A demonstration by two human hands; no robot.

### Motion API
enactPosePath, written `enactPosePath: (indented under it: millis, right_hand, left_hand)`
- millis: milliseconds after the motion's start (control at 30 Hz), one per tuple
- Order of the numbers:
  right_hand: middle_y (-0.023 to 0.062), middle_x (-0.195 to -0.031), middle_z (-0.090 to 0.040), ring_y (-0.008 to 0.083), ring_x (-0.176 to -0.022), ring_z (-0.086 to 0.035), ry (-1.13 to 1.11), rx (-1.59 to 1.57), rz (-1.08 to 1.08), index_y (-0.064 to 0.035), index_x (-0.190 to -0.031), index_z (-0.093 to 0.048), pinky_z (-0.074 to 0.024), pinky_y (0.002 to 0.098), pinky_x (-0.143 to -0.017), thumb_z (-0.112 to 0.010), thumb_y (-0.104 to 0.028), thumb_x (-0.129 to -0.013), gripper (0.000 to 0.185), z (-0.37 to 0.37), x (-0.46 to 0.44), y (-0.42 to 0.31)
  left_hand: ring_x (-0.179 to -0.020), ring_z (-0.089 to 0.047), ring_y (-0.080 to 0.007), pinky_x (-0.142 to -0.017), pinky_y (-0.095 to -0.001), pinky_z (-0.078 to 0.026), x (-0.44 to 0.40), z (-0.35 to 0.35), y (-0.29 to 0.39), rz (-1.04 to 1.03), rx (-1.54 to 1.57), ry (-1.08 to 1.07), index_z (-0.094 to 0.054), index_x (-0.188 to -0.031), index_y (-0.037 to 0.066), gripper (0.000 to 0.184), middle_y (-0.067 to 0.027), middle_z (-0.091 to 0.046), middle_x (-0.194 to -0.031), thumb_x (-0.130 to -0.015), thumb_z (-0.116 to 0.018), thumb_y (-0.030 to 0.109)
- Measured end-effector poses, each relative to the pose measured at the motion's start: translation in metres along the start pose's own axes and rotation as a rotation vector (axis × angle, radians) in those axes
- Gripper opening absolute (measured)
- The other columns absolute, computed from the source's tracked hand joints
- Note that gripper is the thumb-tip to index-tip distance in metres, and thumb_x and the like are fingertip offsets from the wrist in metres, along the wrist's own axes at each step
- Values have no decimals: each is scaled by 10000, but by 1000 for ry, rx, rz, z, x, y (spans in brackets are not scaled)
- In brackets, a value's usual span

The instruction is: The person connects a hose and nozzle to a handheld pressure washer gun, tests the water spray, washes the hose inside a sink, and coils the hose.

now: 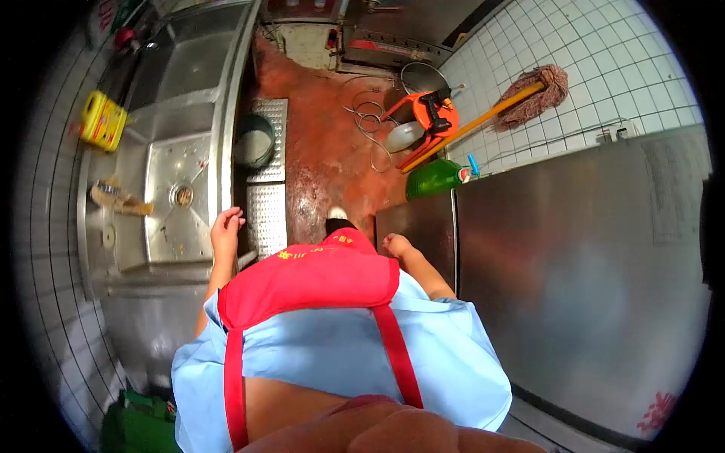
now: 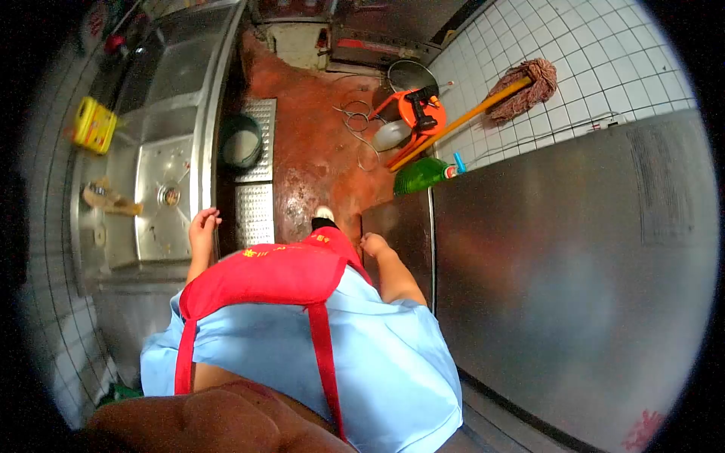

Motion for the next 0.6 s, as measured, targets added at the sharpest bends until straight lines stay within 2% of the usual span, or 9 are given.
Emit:
enactPosePath:
  millis: [100,133,233,367,433,467,500,567,600]
  right_hand:
    - [155,-841,-610,305,-790,-582,127,134,84,-32,-915,-561,-455,361,-706,-610,-177,-721,247,36,-30,-30]
    - [181,-940,-593,340,-900,-556,123,26,-5,-28,-954,-551,-441,374,-770,-629,-196,-705,310,54,-44,-26]
    - [188,-986,-579,331,-942,-545,79,72,-40,-29,-1001,-546,-430,364,-804,-634,-218,-704,363,98,-112,-24]
    - [209,-1170,-489,336,-1091,-467,-142,293,-135,-15,-1197,-433,-396,414,-879,-453,-219,-796,451,162,-279,14]
    - [206,-1023,-566,345,-975,-532,10,703,-16,-21,-1080,-520,-432,408,-821,-561,-260,-727,428,286,-282,-48]
    - [203,-1019,-569,337,-975,-534,203,348,-140,-15,-1062,-523,-435,406,-815,-554,-245,-732,403,302,-321,-24]
    - [199,-1015,-571,330,-976,-536,379,-13,-279,-10,-1045,-526,-439,403,-810,-547,-229,-737,378,310,-351,1]
    - [201,-998,-576,338,-948,-546,409,-213,-192,-7,-1030,-509,-444,402,-797,-542,-201,-742,349,365,-386,-2]
    - [206,-998,-574,341,-945,-545,412,-252,-167,-7,-1031,-506,-443,404,-796,-541,-207,-745,350,372,-406,1]
  left_hand:
    - [-767,-558,-128,-706,-231,-442,-36,-28,11,38,-43,-30,-538,-1022,-11,197,-92,-588,-934,-848,-475,55]
    - [-766,-558,-129,-704,-230,-443,-50,-42,4,48,-65,-50,-538,-1021,-12,195,-89,-587,-935,-848,-477,55]
    - [-767,-555,-128,-699,-227,-445,-88,-74,-1,115,-122,-43,-539,-1017,-15,189,-79,-585,-939,-856,-484,68]
    - [-713,-536,-98,-655,-217,-439,-153,-92,-23,186,-292,-18,-562,-985,12,164,-32,-586,-851,-866,-505,109]
    - [-652,-480,-70,-593,-209,-411,-173,-113,-31,249,-432,47,-566,-943,35,113,6,-544,-779,-858,-505,76]
    - [-632,-461,-67,-572,-212,-402,-181,-99,-65,245,-326,-66,-564,-949,41,128,9,-528,-747,-848,-490,68]
    - [-638,-490,-101,-588,-240,-421,-190,-76,-96,631,84,-16,-566,-958,44,168,6,-532,-726,-816,-503,108]
    - [-640,-518,-143,-606,-278,-434,-182,-78,-125,798,-439,-55,-576,-936,51,204,-7,-533,-687,-779,-537,174]
    - [-653,-528,-154,-616,-283,-438,-197,-96,-99,745,-621,-241,-577,-934,52,208,-17,-540,-693,-774,-542,181]
Point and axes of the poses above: each hand's wrist, its own x-axis away from the middle knuckle, its own z-axis out of the back of the hand, y = z × x, the point moved 4 cm from there along -x, towards the middle knuckle
